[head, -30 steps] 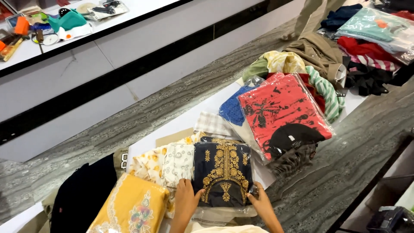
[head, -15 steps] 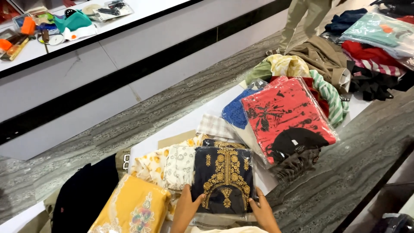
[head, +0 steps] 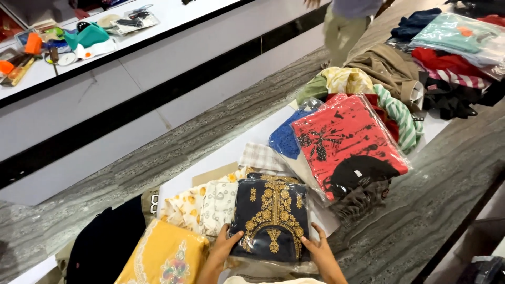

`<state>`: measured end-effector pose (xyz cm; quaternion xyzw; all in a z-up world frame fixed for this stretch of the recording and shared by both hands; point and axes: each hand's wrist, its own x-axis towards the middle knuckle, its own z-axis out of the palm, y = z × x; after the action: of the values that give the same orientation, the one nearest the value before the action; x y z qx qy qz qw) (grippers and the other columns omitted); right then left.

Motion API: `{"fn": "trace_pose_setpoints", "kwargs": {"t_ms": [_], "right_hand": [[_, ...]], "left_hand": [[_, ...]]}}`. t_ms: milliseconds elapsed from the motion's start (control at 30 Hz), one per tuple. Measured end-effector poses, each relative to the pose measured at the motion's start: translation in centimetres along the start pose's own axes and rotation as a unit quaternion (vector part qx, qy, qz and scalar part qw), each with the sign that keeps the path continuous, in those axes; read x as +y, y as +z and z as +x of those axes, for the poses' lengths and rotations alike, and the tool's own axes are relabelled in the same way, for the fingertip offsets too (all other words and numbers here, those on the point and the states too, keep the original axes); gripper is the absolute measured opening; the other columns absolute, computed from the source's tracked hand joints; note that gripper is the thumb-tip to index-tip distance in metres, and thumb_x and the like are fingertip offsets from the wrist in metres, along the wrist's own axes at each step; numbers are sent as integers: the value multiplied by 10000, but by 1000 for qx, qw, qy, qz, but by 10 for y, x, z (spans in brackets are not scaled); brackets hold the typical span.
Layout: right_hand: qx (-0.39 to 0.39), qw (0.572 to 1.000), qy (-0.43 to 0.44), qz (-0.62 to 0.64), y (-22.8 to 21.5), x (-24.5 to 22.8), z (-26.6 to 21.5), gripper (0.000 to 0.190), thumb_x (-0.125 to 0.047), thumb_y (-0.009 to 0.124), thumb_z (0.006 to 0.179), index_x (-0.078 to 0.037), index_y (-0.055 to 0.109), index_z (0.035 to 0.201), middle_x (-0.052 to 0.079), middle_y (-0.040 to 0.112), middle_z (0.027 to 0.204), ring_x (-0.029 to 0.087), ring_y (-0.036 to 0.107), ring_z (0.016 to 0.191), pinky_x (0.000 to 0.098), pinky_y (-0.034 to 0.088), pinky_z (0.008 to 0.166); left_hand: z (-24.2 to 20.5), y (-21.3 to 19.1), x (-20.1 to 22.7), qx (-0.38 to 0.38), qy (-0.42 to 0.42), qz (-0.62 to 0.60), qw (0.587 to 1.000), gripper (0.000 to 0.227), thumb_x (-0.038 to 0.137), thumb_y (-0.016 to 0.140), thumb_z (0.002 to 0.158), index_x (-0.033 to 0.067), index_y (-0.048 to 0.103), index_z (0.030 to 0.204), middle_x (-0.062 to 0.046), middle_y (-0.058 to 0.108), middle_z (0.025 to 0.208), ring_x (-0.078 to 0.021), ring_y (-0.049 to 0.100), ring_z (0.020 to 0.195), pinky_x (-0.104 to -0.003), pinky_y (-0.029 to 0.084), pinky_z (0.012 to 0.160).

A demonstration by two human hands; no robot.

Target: The person is sorting and arranging packaged clothing items on shelves and a table in a storage area.

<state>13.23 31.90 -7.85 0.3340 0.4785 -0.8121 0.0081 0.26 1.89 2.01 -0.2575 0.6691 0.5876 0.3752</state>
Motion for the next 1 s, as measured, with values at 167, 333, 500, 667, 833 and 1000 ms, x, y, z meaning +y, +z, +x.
{"fn": "trace_pose_setpoints", "kwargs": {"t_ms": [167,333,500,667,833,1000], "right_hand": [[-18,1000,-15,20,7,-13,-17,785,11,671,854,-143,340,1549,213,687,1297,250,652,1142,381,494,982],[-41,996,-53,57,1,-4,-13,810,120,661,806,-88,377,1536,214,662,1313,252,655,1132,388,520,965],[-12,994,-23,103,15,-17,-32,784,152,631,803,-60,393,1519,229,629,1351,271,646,1159,411,533,980],[-40,993,-67,90,29,-40,-52,796,159,630,782,-65,411,1514,214,630,1348,264,642,1179,384,520,979],[-94,992,-57,57,29,-41,-40,772,128,608,802,-86,410,1518,215,620,1350,266,632,1196,373,514,976],[-56,998,3,13,13,-13,-15,737,90,598,824,-117,431,1512,134,610,1416,219,616,1220,346,498,997]], "left_hand": [[76,-9,-57,-127,257,-87,954,589,95,763,852,29,486,1368,-153,700,1194,-213,650,1078,-342,540,922],[51,-9,-52,-143,254,-120,949,647,28,738,831,57,436,1402,-140,692,1244,-210,646,1131,-338,518,967],[45,-15,-56,-157,249,-134,946,885,-43,720,817,37,298,1590,-84,562,1489,-164,581,1295,-314,467,1068],[30,-21,-49,-179,228,-205,935,956,-90,689,757,73,247,1589,-146,582,1442,-235,620,1213,-371,523,992],[54,-34,-53,-174,248,-187,934,1023,-80,695,684,108,240,1580,-174,614,1388,-263,641,1156,-367,534,944],[82,-39,-58,-142,117,-230,956,782,35,694,811,11,413,1540,-169,630,1373,-233,660,1150,-365,529,976]]}}
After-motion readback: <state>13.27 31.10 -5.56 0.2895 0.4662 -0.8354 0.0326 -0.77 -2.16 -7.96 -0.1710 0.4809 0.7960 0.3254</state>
